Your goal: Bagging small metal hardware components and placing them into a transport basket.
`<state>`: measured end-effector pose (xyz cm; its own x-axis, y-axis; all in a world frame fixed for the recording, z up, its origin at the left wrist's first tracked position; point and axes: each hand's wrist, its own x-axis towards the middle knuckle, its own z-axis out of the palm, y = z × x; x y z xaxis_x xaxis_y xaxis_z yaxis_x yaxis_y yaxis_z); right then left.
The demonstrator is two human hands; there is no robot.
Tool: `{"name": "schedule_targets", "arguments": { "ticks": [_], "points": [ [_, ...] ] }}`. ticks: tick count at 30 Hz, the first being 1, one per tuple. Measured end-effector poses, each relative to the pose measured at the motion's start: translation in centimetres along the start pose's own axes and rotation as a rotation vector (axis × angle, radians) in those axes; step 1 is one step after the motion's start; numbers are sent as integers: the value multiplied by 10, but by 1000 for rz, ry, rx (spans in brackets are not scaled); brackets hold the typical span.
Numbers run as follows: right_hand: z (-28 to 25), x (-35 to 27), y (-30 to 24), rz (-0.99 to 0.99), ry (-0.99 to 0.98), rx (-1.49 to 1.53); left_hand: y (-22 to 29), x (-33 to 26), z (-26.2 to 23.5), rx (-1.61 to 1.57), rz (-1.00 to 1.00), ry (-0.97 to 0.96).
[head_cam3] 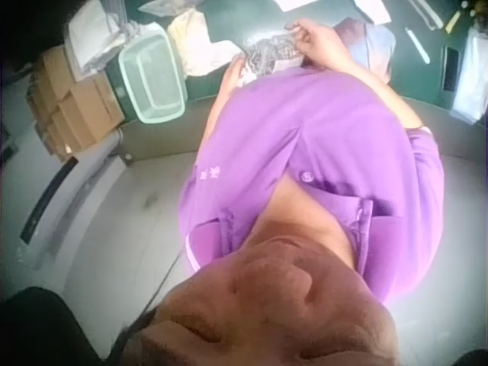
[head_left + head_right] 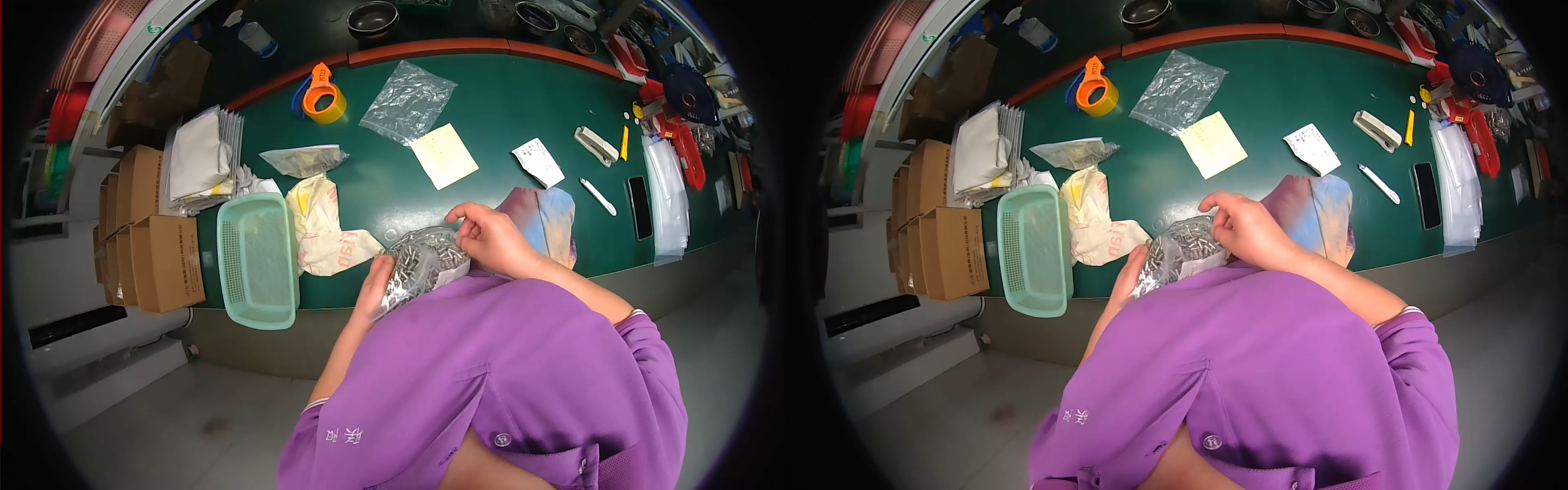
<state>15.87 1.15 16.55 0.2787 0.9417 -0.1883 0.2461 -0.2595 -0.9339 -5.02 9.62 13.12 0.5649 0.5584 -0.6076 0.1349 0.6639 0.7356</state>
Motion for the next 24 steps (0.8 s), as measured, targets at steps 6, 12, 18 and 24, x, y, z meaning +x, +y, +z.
{"name": "schedule_targets", "arguments": {
  "ticks": [6, 12, 18, 24],
  "points": [
    [-3, 1, 0, -8, -39, -105, -15, 6, -8, 17, -17, -144],
    [0, 9, 30, 46, -157, -265, -22, 16, -7, -5, 66, -270],
    [2, -6, 30, 47, -95, 36, -25, 4, 2, -3, 117, -145],
    [8, -15, 28, -61, 39, -118, -37, 5, 5, 112, 275, -84]
  ]
}}
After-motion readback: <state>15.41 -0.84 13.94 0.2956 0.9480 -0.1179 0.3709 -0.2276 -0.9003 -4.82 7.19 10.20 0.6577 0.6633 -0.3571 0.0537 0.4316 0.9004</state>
